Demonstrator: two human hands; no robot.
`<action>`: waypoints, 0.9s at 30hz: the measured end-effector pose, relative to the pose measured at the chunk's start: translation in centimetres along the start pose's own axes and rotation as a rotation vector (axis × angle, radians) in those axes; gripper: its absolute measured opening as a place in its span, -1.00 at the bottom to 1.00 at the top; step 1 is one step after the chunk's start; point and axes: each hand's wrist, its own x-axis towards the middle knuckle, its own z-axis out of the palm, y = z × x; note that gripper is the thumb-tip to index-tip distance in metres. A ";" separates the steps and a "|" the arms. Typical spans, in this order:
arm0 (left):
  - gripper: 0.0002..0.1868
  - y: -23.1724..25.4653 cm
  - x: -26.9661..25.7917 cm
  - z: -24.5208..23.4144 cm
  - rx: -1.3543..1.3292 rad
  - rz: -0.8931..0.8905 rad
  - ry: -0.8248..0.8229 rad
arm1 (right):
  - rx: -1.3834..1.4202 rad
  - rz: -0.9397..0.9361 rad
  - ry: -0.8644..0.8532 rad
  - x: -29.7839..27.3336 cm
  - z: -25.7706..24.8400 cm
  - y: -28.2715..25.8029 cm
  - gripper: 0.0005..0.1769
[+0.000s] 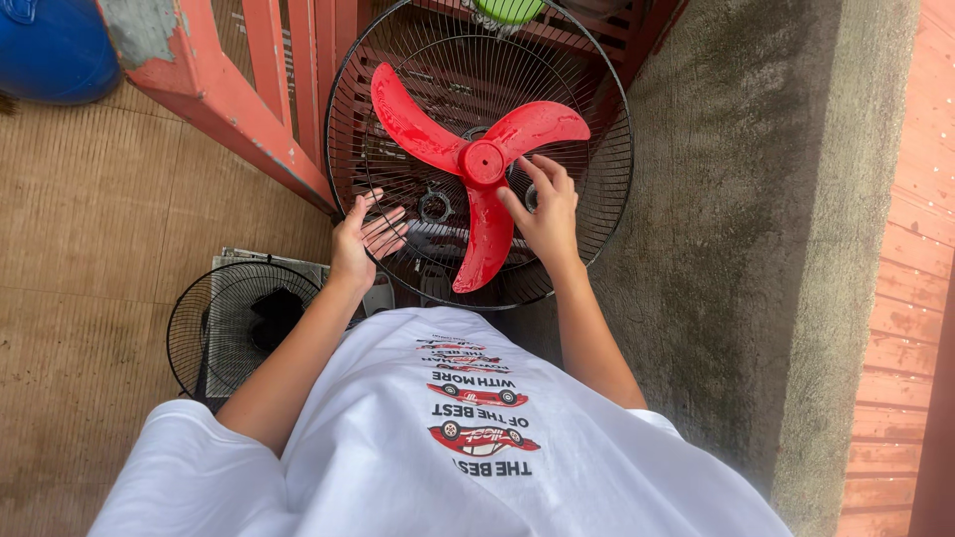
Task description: The person disassembles a portable fan, removes the blades and grill, places the components into a white basin, and then wipes the fan blades and motor housing using a dark cloth.
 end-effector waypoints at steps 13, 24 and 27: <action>-0.36 0.9 -1.3 1.6 0.041 0.009 0.007 | 0.008 -0.109 0.100 3.4 3.0 1.2 -0.23; -0.35 0.6 -0.2 1.2 0.013 0.017 0.019 | 0.039 -0.523 -0.301 0.2 5.7 -3.2 -0.27; -0.35 0.7 -0.2 0.9 0.002 0.016 0.015 | 0.104 -0.468 -0.316 0.4 6.3 -2.9 -0.30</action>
